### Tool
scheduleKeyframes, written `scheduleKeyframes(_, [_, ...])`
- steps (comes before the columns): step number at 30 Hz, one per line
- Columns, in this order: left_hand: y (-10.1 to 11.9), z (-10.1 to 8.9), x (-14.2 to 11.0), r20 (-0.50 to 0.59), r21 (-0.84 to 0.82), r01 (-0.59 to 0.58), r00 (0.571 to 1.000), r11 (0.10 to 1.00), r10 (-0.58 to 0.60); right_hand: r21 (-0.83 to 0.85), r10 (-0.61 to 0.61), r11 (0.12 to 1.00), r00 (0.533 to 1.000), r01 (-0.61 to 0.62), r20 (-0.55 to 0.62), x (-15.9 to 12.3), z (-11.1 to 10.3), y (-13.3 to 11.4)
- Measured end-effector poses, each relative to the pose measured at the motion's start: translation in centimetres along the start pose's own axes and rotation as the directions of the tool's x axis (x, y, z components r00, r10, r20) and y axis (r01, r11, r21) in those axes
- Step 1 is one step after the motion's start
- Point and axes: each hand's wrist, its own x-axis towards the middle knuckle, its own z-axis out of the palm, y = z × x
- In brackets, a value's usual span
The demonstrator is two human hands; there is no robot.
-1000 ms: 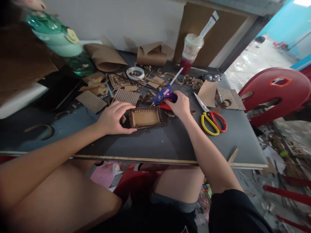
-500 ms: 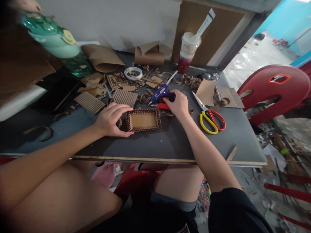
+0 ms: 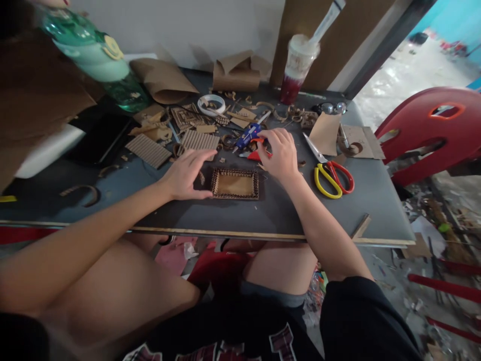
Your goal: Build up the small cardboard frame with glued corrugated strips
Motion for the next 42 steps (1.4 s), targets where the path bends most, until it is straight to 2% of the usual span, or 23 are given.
scheduleKeyframes(5, [1.4,-0.1,0.4,-0.200,-0.082,0.076,0.976,0.994,-0.091,0.171,-0.188,0.969,0.981,0.179,0.038,-0.4,-0.8,-2.2])
scheduleKeyframes(7, [2.3,-0.1,0.9,-0.238,-0.103,0.121,0.961,0.987,-0.142,0.277,-0.264,0.931,0.962,0.237,0.064,-0.5,-1.0,-3.4])
scheduleKeyframes(10, [3.5,0.0,1.4,-0.248,-0.109,0.142,0.955,0.984,-0.165,0.375,-0.266,0.906,0.953,0.197,0.143,-0.6,-0.9,-5.2])
scheduleKeyframes(13, [4.4,0.4,1.5,-0.271,-0.110,0.128,0.950,0.986,-0.154,0.383,-0.204,0.918,0.951,0.103,0.233,-0.7,-0.6,-6.3])
scheduleKeyframes(16, [5.1,0.9,1.5,-0.269,-0.083,0.136,0.951,0.987,-0.154,0.389,-0.200,0.918,0.940,0.080,0.278,-0.7,-0.9,-6.6])
scheduleKeyframes(21, [6.0,1.3,1.7,-0.218,-0.034,0.200,0.955,0.979,-0.203,0.486,-0.340,0.855,0.905,0.183,0.257,-0.9,-1.5,-7.1])
scheduleKeyframes(27, [6.2,0.6,1.7,-0.194,-0.089,0.151,0.967,0.985,-0.165,0.380,-0.303,0.897,0.940,0.226,0.157,-0.8,-0.6,-6.7])
scheduleKeyframes(30, [5.3,-0.2,1.0,-0.134,-0.132,0.173,0.972,0.976,-0.191,0.381,-0.237,0.905,0.968,0.187,0.087,-0.8,-0.8,-4.9])
scheduleKeyframes(34, [3.0,-0.9,0.0,0.113,-0.211,0.235,0.970,0.949,-0.215,0.446,0.005,0.895,1.000,-0.003,-0.004,-1.8,-0.7,-2.4])
scheduleKeyframes(37, [1.6,-1.1,-0.2,0.258,-0.264,0.289,0.940,0.920,-0.221,0.518,0.092,0.849,0.994,-0.107,0.053,-2.6,0.0,-1.8])
scheduleKeyframes(39, [1.1,-1.1,0.0,0.291,-0.306,0.279,0.938,0.910,-0.190,0.524,0.074,0.843,0.991,-0.123,0.113,-2.8,0.4,-2.1])
scheduleKeyframes(42, [0.7,-1.3,0.4,0.303,-0.335,0.202,0.948,0.920,-0.098,0.561,0.063,0.808,0.974,-0.179,0.220,-3.0,0.8,-2.6])
